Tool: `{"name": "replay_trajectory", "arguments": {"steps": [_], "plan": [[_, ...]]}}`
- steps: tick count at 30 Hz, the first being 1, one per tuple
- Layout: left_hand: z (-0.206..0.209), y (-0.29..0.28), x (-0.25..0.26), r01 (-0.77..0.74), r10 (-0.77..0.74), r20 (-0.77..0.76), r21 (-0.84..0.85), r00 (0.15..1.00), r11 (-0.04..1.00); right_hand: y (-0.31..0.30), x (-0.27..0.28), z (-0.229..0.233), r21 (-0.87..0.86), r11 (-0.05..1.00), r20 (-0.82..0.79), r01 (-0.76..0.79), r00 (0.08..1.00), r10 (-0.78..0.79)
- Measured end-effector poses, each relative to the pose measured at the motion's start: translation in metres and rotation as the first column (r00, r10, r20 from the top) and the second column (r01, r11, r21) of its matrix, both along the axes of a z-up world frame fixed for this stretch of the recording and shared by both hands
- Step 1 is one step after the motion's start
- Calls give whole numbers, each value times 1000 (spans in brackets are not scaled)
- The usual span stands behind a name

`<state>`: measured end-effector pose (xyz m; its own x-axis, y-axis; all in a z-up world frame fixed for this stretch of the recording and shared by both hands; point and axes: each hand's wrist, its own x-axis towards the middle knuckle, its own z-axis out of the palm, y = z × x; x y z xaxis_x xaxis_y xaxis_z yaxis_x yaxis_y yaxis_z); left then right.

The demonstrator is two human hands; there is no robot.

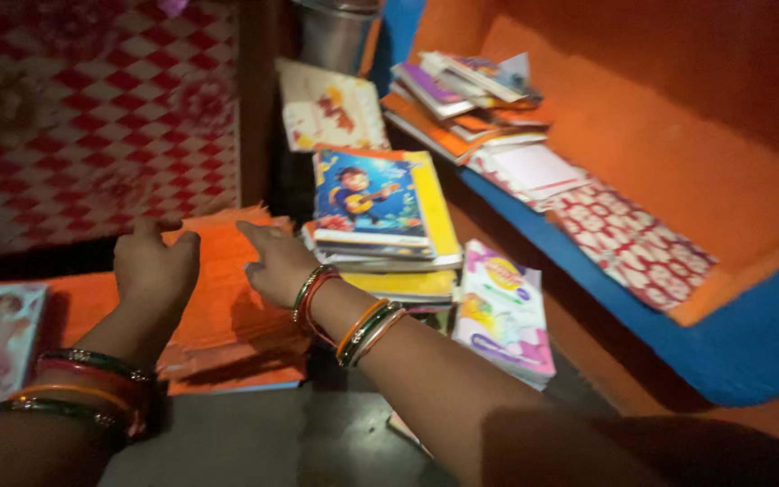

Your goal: The person repeatedly picks up books and notebooks from a shelf and places them into a growing stack on the floor. The person handles items one at a time, including a pencil case and various colorful notebooks, and continues stacking them throughout the clip.

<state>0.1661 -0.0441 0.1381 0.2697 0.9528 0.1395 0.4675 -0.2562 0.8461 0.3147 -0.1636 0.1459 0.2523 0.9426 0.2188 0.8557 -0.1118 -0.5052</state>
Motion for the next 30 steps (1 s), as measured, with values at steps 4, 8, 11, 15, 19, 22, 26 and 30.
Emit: {"name": "replay_trajectory", "arguments": {"steps": [4, 8, 11, 15, 19, 22, 26, 30], "plan": [[32, -7, 41, 138, -167, 74, 301, 983, 943, -31, 50, 41, 112, 993, 105, 28, 994, -40], [60, -9, 88, 229, -277, 94, 349, 956, 909, -60, 92, 73, 207, 978, 231, 24, 970, -73], [88, -16, 124, 278, -333, 96, 365, 938, 888, -79, 116, 107, 210, 977, 285, 29, 954, -89], [126, -31, 167, 319, -353, 37, 348, 935, 881, -104, 141, 155, 184, 978, 261, 93, 955, -140], [152, -45, 206, 387, -455, 119, 369, 882, 845, -120, 176, 182, 252, 960, 281, 122, 940, -193], [169, -47, 245, 466, -522, 164, 288, 837, 837, -130, 210, 194, 331, 934, 342, 136, 905, -253], [173, -43, 294, 410, -510, 131, 441, 850, 798, -139, 247, 198, 312, 928, 295, 203, 908, -298], [174, -39, 336, 429, -527, 149, 421, 837, 799, -133, 283, 198, 415, 886, 287, 208, 894, -345]]}}
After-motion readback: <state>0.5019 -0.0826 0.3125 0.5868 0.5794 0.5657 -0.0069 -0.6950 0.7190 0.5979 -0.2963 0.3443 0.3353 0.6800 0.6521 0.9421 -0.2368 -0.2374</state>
